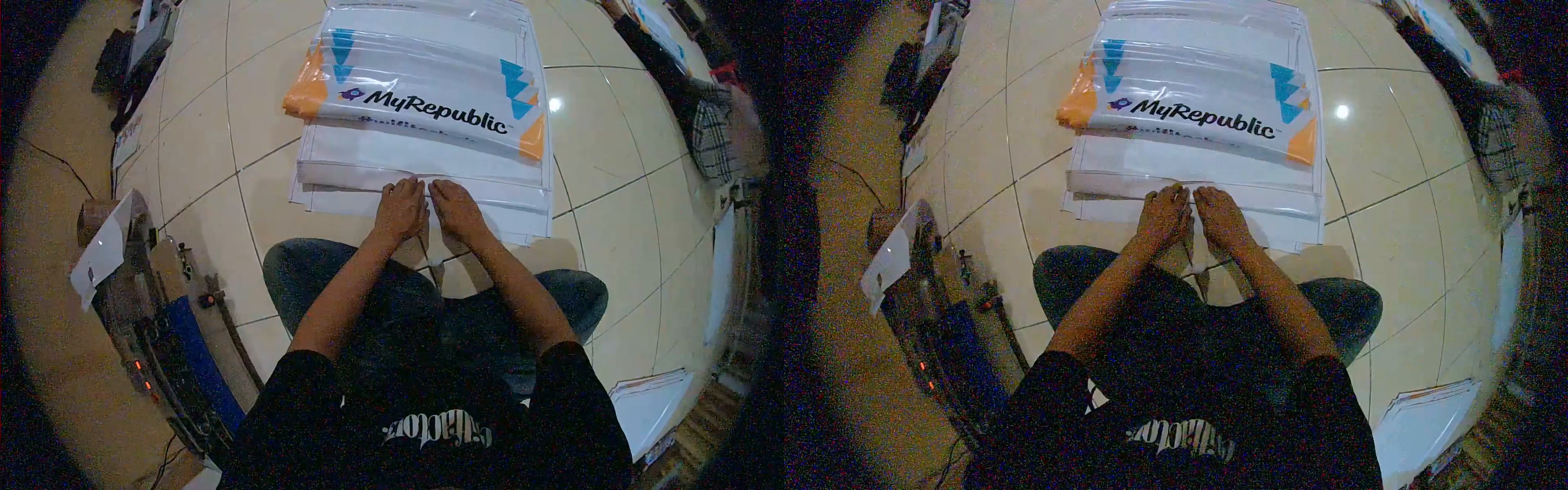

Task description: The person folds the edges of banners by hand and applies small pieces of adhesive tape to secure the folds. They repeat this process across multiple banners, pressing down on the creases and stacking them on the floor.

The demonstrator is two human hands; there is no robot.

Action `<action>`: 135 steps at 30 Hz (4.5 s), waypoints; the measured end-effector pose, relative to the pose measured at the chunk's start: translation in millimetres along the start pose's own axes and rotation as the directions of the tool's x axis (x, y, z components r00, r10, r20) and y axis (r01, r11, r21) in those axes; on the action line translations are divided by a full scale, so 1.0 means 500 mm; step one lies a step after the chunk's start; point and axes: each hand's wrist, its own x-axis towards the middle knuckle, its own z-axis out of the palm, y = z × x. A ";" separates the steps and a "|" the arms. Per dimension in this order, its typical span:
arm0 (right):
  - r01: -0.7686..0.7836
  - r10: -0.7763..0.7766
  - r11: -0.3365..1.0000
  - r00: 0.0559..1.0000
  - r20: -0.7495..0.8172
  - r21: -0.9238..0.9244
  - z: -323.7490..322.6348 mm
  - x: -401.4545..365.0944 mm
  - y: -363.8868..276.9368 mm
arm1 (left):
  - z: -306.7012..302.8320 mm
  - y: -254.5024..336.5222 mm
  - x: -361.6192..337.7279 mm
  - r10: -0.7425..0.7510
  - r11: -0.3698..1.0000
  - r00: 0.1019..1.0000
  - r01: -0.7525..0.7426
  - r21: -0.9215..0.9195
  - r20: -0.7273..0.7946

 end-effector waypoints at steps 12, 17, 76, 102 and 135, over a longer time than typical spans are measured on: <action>-0.044 0.081 0.965 0.988 0.135 -0.258 0.007 0.042 -0.010 | 0.035 -0.008 0.025 -0.015 0.998 0.995 0.021 0.058 -0.100; -0.128 0.149 0.948 0.987 0.052 -0.291 0.001 0.031 -0.030 | 0.036 0.009 0.011 -0.212 0.970 0.970 0.224 0.092 -0.122; -0.259 0.828 0.434 0.493 -0.268 0.863 -0.474 -0.351 0.167 | 0.200 0.563 0.201 0.120 0.991 0.990 -0.124 -0.055 -0.070; -0.300 0.852 0.227 0.523 -0.039 0.926 -0.366 -0.305 0.259 | 0.157 0.437 0.128 0.349 0.901 0.875 -0.412 -0.137 -0.334; -0.334 0.749 0.439 0.649 -0.135 0.834 -0.299 -0.244 0.332 | 0.155 0.412 0.301 0.418 0.906 0.903 -0.422 -0.031 -0.097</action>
